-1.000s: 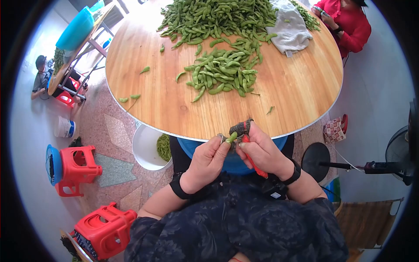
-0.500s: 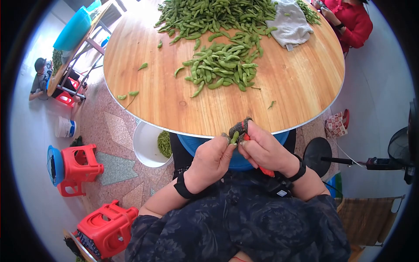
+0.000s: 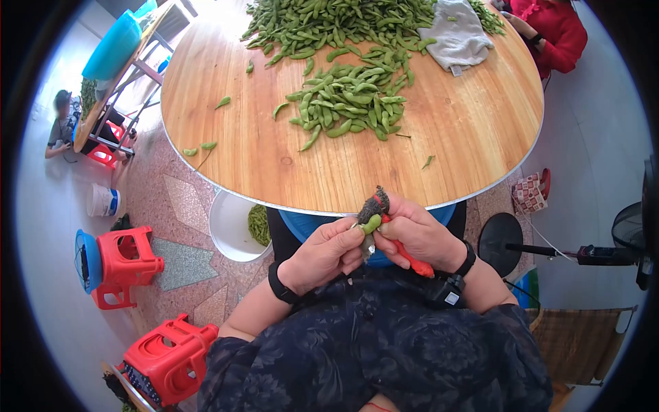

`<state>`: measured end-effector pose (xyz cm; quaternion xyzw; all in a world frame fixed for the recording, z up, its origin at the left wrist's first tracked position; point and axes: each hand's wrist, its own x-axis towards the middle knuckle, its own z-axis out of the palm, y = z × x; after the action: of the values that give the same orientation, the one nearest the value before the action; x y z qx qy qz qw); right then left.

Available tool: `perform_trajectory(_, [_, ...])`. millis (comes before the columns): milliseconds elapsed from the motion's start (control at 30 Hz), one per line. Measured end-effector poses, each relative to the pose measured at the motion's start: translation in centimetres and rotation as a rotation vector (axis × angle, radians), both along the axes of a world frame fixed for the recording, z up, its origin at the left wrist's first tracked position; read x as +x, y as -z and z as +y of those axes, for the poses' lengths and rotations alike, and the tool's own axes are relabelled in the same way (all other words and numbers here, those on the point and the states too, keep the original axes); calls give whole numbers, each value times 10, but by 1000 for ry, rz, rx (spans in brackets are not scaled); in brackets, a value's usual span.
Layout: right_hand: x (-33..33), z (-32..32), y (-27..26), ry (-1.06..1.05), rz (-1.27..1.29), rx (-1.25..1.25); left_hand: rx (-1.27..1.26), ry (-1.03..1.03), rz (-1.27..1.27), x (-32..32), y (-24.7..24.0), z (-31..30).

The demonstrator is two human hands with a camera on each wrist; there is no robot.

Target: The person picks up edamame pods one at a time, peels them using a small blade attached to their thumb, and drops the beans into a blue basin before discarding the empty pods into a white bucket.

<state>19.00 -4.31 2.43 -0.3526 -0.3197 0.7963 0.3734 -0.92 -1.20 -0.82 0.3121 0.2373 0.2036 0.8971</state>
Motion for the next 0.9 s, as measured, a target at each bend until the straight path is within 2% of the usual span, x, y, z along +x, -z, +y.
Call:
perform_trajectory(67, [-1,0,2,15,17,19,-130,50,-185,-1,12,0])
perform_trajectory(200, [-2,0,5,36,-76,69,-97,20,-88,4,7,-2])
perform_trajectory(267, [-3,-2,10,91,-170,106,1034,-206,439,9,-2,-6])
perform_trajectory(300, [-4,-3,11,89,-171,106,1034,-207,439,9,-1,-5])
perform_trajectory(367, [-7,-5,14,120,-199,168,1453,-230,581,7,1,-3])
perform_trajectory(400, [-7,-6,12,120,-198,169,1454,-229,581,6,0,-3])
perform_trajectory(467, [-7,-8,7,89,-201,114,1118,-172,465,4,-5,-5])
perform_trajectory(500, [-8,-9,6,89,-200,112,1117,-171,465,1,-5,-5])
perform_trajectory(567, [-9,-12,6,70,-207,102,442,6,288,-6,-6,-3])
perform_trajectory(600, [-10,-12,3,69,-206,102,442,5,289,-5,-7,-4])
perform_trajectory(667, [-10,-13,-3,125,-500,274,534,-58,285,-3,-7,-7])
perform_trajectory(700, [-10,-13,-1,124,-498,274,534,-59,287,-4,-8,-7])
perform_trajectory(767, [-10,-12,4,363,-815,773,782,-60,325,-6,-8,-7])
perform_trajectory(800, [-9,-13,5,362,-815,771,780,-60,326,-6,-6,-7])
perform_trajectory(867, [-6,-13,5,124,-1088,990,885,-79,355,-7,-1,-7])
perform_trajectory(900, [-4,-13,4,124,-1089,989,884,-78,354,-7,-1,-6])
